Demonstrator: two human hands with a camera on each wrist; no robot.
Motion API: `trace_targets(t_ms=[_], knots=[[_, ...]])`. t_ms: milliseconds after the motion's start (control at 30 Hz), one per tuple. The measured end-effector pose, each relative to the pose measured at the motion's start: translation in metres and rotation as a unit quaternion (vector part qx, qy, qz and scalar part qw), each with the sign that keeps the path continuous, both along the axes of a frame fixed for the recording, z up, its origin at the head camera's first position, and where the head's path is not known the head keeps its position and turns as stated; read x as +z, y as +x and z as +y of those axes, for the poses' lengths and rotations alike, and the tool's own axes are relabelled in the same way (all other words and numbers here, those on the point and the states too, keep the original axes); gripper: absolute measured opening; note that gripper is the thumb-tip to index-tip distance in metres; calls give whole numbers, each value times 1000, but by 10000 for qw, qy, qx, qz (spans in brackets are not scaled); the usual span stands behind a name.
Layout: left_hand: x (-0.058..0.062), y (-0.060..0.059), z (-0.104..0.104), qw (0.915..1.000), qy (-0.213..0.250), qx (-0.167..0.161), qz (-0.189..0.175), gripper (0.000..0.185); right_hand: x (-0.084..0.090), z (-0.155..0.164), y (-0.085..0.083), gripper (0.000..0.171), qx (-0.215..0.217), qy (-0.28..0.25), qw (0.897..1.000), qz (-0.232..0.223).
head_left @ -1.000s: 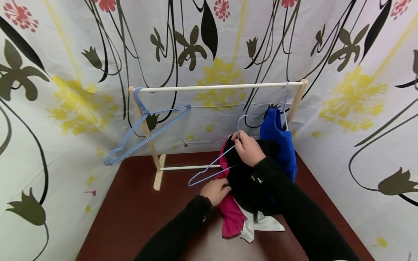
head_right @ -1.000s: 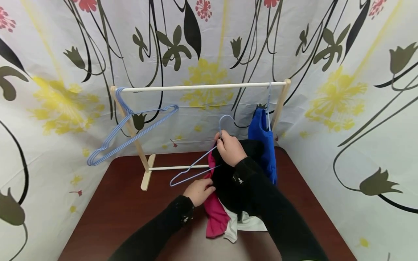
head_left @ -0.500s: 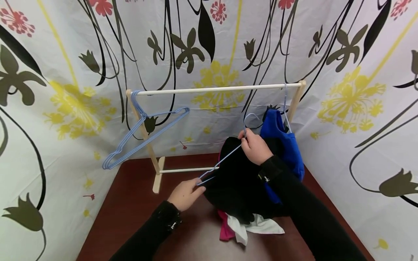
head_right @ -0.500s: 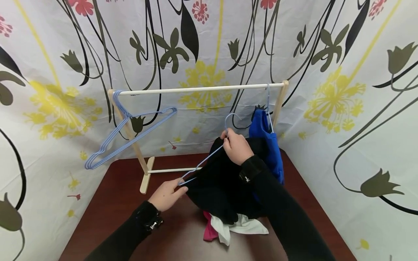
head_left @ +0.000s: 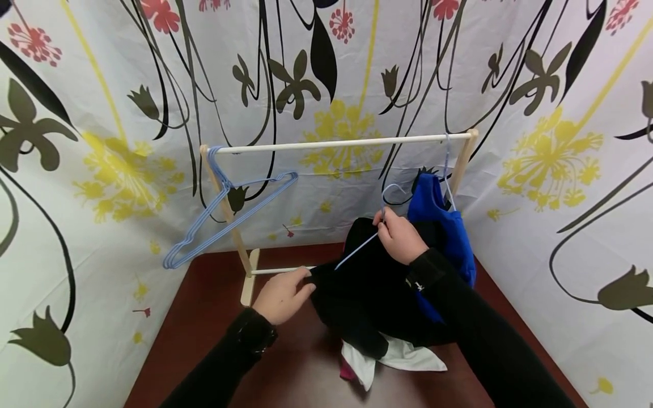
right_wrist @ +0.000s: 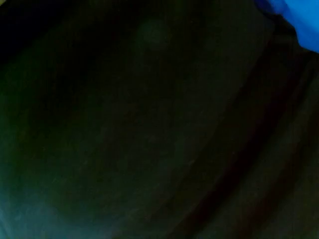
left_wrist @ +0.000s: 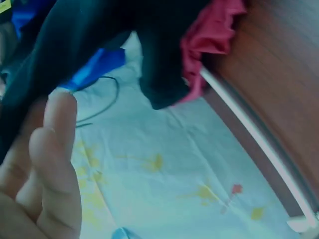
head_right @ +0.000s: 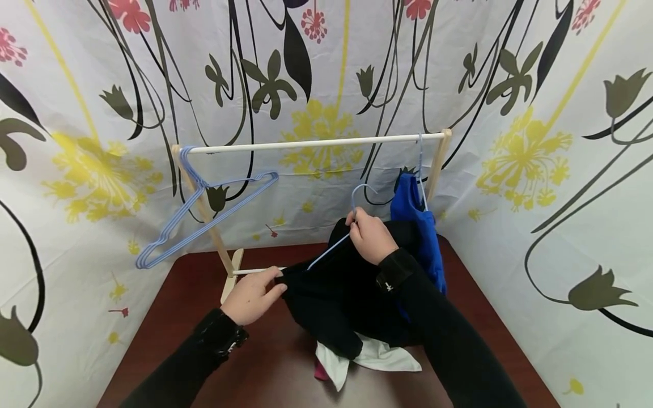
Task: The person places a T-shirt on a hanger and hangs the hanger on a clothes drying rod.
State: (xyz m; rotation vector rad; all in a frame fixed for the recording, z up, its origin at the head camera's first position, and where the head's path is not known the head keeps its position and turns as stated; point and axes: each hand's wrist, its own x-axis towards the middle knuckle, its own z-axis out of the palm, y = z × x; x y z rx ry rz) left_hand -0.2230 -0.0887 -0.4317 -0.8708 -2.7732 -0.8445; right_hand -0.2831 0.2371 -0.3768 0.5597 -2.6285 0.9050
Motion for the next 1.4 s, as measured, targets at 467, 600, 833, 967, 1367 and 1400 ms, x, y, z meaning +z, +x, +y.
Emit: trace_targets(t_ms=[467,600,833,967,1367,1400], knots=[[29,-10,65,9996,181,208,-88,15,-13,-29,3,15,432,53,9979,482],[24,-9,73,9992,296,193,-160,26,-18,-30,5,15,400,74,9979,499],[7,-9,66,9983,246,326,-419,24,-19,-23,8,15,266,-143,9991,290],[-1,-10,65,9987,255,185,-410,22,-20,-19,7,20,486,-250,9984,146],[-7,-6,50,9962,745,294,-357,26,-50,35,-3,47,-667,685,9870,1293],[-7,-6,50,9963,728,276,-359,25,-51,38,-5,42,-838,710,9841,1399]])
